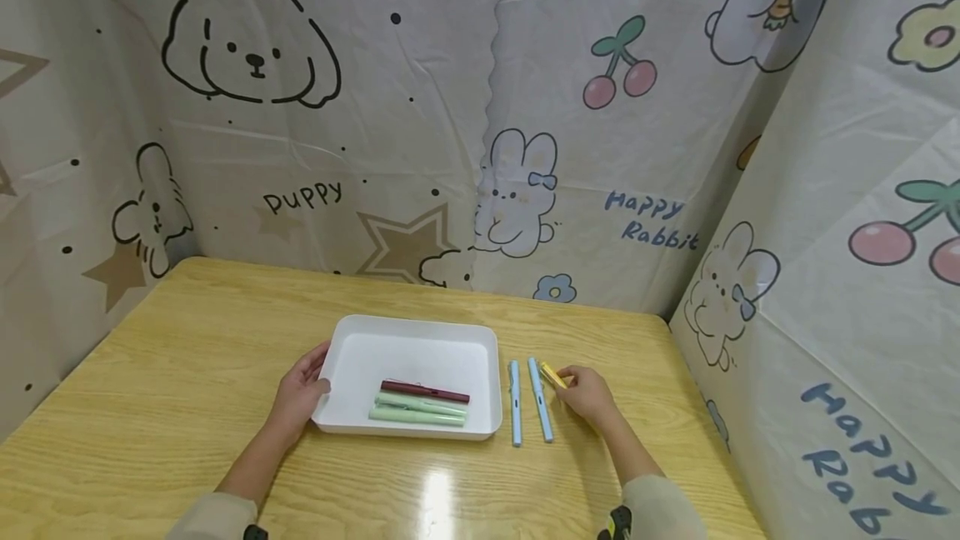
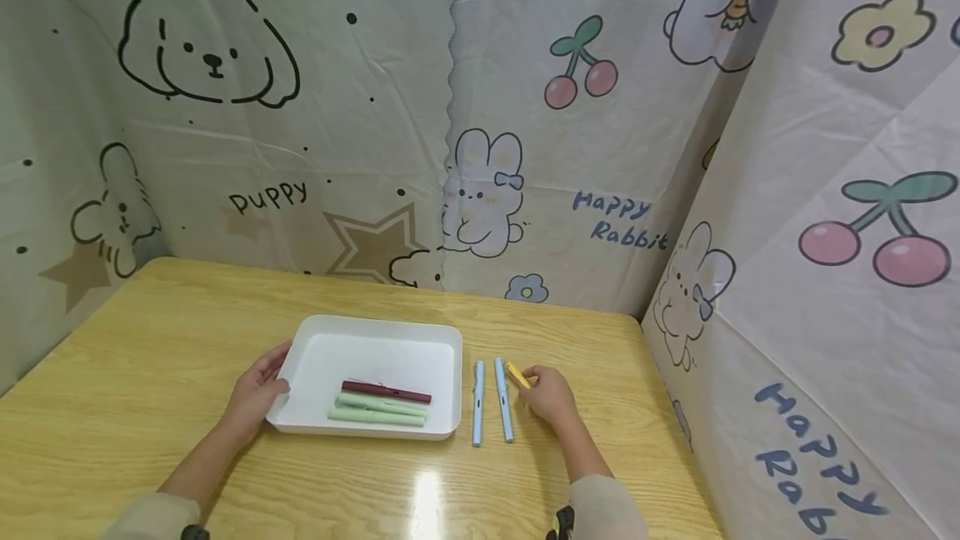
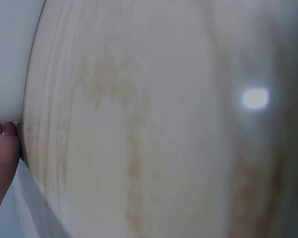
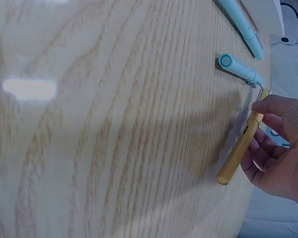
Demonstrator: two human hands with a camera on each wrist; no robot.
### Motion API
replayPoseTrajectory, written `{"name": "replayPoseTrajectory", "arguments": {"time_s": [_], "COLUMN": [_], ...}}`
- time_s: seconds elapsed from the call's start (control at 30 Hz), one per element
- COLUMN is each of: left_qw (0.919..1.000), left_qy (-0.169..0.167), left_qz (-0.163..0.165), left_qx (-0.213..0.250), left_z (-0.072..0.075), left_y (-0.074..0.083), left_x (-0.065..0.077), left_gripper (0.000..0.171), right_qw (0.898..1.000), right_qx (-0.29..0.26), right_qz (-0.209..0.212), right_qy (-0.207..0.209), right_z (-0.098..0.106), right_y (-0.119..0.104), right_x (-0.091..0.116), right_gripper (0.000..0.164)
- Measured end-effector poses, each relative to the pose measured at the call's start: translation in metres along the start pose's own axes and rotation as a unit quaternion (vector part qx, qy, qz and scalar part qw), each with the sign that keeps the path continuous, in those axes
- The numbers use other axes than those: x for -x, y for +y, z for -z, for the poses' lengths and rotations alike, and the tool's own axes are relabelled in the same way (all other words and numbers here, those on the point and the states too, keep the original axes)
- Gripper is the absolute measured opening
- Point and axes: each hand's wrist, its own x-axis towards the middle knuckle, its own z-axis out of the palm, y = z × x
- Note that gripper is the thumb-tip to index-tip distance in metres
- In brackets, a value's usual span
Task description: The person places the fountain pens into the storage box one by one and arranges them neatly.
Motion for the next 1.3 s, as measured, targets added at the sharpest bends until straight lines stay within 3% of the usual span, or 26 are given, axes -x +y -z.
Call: {"name": "replayPoseTrajectory", "arguments": {"time_s": [0.3, 1.3], "left_qw": [1.0000, 1.0000], "left_qy": [0.003, 0.001], "left_qz": [-0.002, 0.000], "left_qx": [0.006, 0.006], "left_z": [0.001, 0.000], "left_y": [0.001, -0.001], "left_x": [-0.002, 0.000], "left_gripper": [0.072, 0.070], "right_qw": [0.999, 0.999], "right_qx": [0.027, 0.039], "right_qz": [0.027, 0.037], "right_qy": [0.010, -0.002], "right_z": [0.006, 0.008], "right_y": [-0.012, -0.032], "right_x": [-0.003, -0.001], "right_gripper": [0.034, 0.028]}}
